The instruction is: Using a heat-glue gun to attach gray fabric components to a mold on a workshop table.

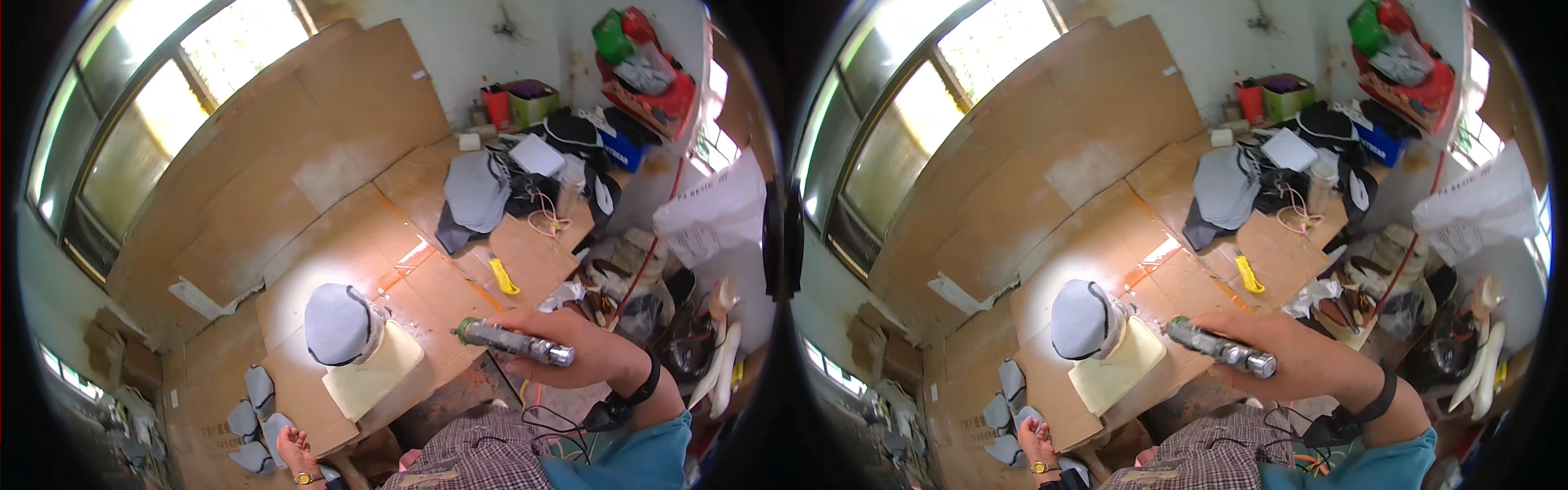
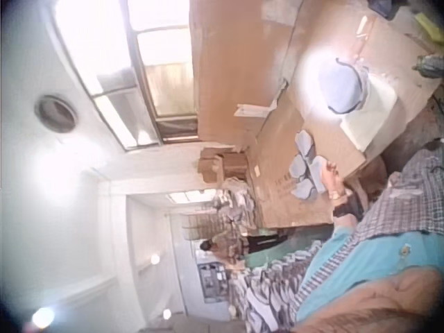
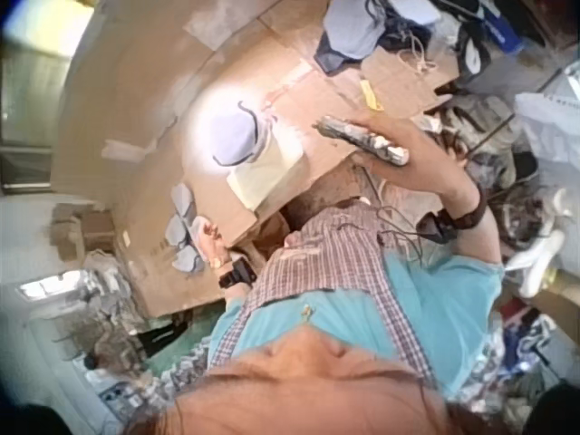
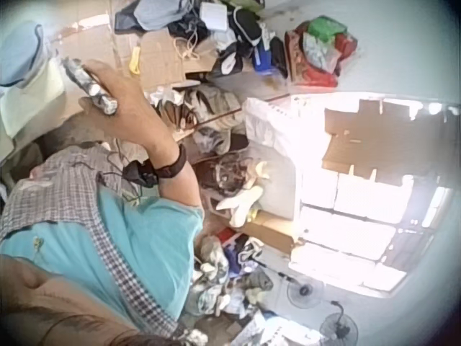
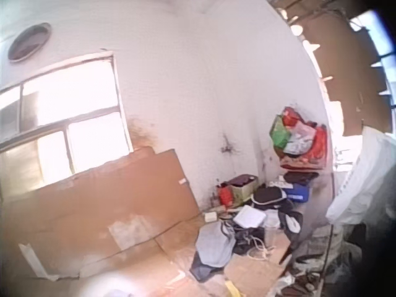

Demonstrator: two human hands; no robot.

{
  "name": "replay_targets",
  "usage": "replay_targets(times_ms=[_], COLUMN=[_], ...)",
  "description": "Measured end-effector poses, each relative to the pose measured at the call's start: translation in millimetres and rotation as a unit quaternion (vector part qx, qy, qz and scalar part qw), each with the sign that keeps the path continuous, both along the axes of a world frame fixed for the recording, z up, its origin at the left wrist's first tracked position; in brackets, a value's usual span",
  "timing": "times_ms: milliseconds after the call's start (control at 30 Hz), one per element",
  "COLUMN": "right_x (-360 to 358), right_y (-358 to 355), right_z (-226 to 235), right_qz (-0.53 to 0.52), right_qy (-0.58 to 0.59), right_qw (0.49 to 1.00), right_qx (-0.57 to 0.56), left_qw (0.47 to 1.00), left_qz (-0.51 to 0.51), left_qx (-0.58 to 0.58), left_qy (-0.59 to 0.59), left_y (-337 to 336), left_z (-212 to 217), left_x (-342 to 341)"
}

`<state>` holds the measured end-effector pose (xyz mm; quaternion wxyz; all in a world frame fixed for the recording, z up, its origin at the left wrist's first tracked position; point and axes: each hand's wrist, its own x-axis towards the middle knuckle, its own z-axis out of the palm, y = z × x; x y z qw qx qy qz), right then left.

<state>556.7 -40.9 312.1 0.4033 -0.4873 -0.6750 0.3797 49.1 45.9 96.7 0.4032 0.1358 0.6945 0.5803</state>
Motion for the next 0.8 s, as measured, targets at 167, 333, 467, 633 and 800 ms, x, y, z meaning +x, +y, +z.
replay_targets(times_ms=[167, 333, 467, 633, 800], right_x=[8, -16, -52, -82, -89], right_y=[-22, -28, -8, 29, 33], right_z=[-12, 23, 58, 86, 107], right_qz=[0.044, 0.106, 0.103, 0.099, 0.17], right_qy=[-0.005, -0.073, -0.07, -0.115, -0.205], right_qw=[0.999, 0.987, 0.992, 0.987, 0.964], right_qx=[0.018, -0.096, -0.012, -0.043, -0.022], left_qw=[0.997, 0.993, 0.993, 0.99, 0.992], left_qz=[-0.019, -0.075, -0.071, -0.003, 0.053], left_qx=[0.065, 0.073, 0.086, 0.093, 0.066], left_qy=[0.028, 0.059, -0.03, -0.108, -0.094], left_y=[18, 25, 14, -10, -34], left_z=[21, 16, -8, -40, -56], left_x=[34, 56, 58, 39, 0])
